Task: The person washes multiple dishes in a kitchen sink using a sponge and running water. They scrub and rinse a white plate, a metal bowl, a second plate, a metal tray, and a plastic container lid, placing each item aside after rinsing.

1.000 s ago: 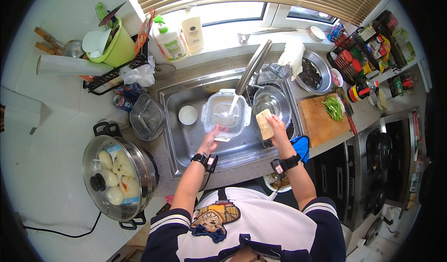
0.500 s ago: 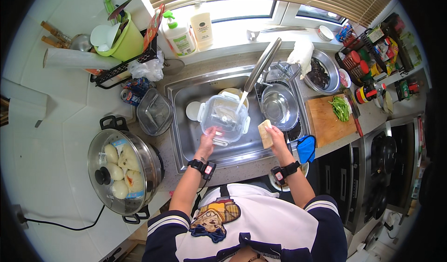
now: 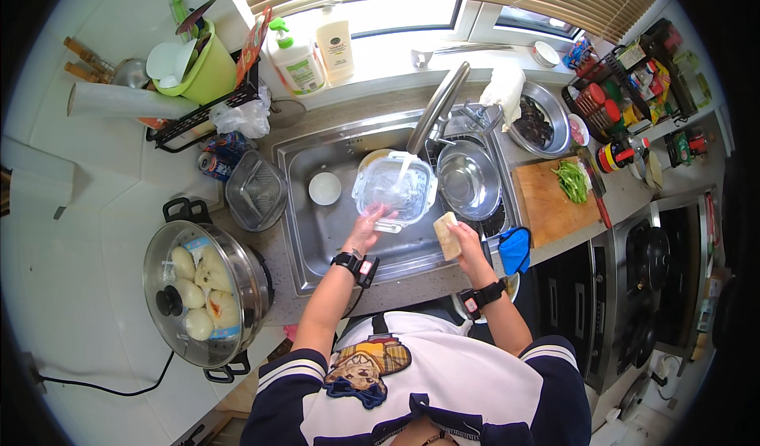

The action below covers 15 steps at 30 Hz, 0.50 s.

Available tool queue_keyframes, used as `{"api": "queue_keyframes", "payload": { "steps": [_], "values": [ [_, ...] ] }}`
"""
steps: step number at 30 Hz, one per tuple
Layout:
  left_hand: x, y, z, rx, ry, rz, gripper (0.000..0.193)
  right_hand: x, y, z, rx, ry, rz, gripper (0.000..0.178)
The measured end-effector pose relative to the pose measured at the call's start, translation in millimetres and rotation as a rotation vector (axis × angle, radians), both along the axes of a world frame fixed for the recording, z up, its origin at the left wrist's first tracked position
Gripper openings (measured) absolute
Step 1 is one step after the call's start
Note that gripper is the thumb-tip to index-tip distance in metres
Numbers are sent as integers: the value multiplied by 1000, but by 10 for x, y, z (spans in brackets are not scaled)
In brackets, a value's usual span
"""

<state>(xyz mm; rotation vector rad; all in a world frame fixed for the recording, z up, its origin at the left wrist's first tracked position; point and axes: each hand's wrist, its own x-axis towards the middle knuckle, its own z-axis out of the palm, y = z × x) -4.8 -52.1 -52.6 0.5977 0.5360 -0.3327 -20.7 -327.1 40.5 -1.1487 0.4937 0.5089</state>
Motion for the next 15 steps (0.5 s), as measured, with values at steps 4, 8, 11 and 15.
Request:
{"api": "queue_keyframes", "payload": {
  "steps": [4,8,11,15],
  "values": [
    [-108,22,69,34,10,-78,34,-53,-55,-61,-13,-6,-31,26],
    [-264,230,145,82,19,-139,35,-102,-73,-160,17,9,0,26],
    [-323,343,190,156,-61,-76,40,-90,-7,-232,7,41,28,27],
    [-269,508,214,87,-95,-2,41,-80,89,-272,-15,38,22,30]
  ]
}}
